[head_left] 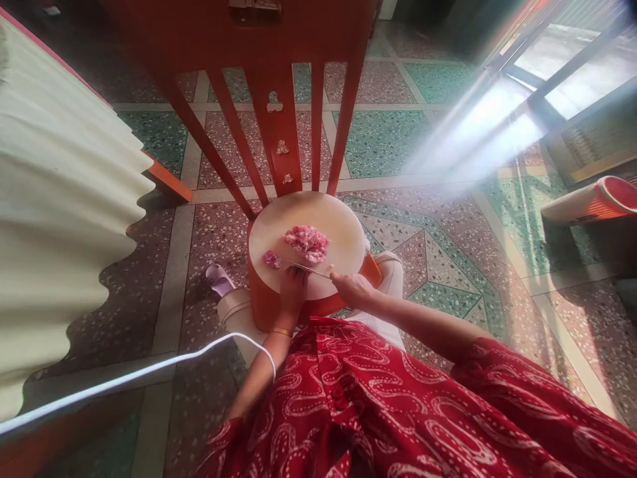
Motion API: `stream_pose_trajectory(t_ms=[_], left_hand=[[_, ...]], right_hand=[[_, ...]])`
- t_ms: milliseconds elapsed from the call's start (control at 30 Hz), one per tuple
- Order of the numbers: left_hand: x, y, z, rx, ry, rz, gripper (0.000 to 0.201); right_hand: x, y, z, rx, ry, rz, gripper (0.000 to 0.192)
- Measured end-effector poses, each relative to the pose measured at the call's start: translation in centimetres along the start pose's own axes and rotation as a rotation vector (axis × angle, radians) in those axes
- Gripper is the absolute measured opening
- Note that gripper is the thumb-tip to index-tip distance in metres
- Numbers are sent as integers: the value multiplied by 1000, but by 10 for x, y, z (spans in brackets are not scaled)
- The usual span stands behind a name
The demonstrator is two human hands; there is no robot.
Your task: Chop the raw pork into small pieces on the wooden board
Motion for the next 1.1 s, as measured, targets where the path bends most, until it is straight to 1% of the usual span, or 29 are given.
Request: stream_pose_trajectory(t_ms=[100, 167, 267, 333, 400, 533, 600, 633, 733, 833, 900, 1000, 1100], left_hand=[[-1, 0, 4, 4, 25, 19, 24], [-3, -1, 7, -17, 60, 20, 23], [-5, -2, 11, -62, 127, 7, 20], [-4, -2, 12, -79, 151, 5, 19], [-4, -2, 10, -70, 150, -5, 20], [-2, -1, 6, -36, 149, -13, 23], [-1, -1, 4, -19, 152, -11, 23], [-1, -2, 2, -11, 152, -16, 24], [2, -3, -3, -1, 143, -16, 25], [5, -2, -10, 10, 87, -36, 24], [4, 0, -12, 14, 55, -65, 24], [3, 2, -10, 14, 69, -81, 25], [2, 2, -6, 9, 98, -73, 24]], right_hand=[[-1, -6, -6, -11, 23, -11, 48], [-8, -19, -12, -15, 16, -39, 42], [-27, -43, -21, 14, -33, -118, 45], [-34, -51, -23, 41, -54, -152, 51], [-28, -48, -17, 37, -42, -138, 50], [9, -22, 6, -61, 14, -26, 50], [20, -13, 8, -70, 16, -12, 49], [22, -11, 5, -56, 16, -6, 45], [20, -13, -6, -4, 12, 26, 34], [9, -13, -12, 29, 1, -1, 31], [4, -10, -11, 26, 12, -31, 35], [4, -6, -5, -20, 41, -22, 48], [-6, -14, -9, -20, 37, -33, 45]])
Point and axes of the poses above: each hand's wrist, its own y-axis away from the middle knuckle, its own z-axis out of the palm, x = y × z, the point moved 9 cm from there along -y, towards the middle knuckle, and after that the axes turned 3 degrees about -z, right-handed, at the moved point
